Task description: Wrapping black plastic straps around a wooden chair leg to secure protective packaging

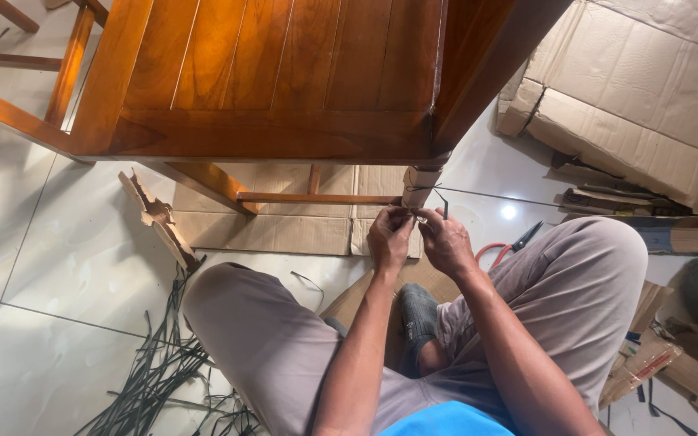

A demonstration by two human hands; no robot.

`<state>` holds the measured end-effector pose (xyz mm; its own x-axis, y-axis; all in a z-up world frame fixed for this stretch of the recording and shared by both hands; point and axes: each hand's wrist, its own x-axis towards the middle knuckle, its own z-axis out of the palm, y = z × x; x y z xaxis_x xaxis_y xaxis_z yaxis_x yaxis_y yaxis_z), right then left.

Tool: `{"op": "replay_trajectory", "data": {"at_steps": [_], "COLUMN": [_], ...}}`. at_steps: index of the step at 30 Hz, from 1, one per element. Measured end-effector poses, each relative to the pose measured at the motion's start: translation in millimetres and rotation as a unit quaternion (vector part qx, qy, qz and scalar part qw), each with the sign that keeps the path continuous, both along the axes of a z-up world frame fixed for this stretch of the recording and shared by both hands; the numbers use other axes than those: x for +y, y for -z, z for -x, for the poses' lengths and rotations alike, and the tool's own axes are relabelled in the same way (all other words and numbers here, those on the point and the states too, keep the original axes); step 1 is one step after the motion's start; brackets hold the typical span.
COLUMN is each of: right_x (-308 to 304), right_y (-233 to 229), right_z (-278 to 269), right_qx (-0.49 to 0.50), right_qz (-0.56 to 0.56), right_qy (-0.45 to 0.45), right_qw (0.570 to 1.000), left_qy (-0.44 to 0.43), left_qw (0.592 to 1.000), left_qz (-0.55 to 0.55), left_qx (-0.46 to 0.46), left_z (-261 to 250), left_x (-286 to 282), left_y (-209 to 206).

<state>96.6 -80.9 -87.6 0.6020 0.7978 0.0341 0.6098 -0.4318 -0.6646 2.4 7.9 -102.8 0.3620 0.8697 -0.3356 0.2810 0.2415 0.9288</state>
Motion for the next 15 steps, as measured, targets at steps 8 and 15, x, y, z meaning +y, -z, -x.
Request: {"op": "replay_trajectory", "data": {"at_steps": [8,15], "right_x": [0.2,2.8], "right_y": [1.4,12.2], "right_z": [-6.6,-13.3], "right_qx": [-0.055,-0.05], "right_qz": [0.01,-0.042], "right_qy": [0.017,0.03], "right_qw": [0.998,0.997], "left_qy": [0.017,-0.105], "left_qw": [1.0,0.978], "left_qz": [-0.015,0.09], "left_qx": [0.017,-0.153], "left_z": [-3.7,-12.6], "left_x": [-2.3,-4.8], "left_y": [0.8,11.0]}}
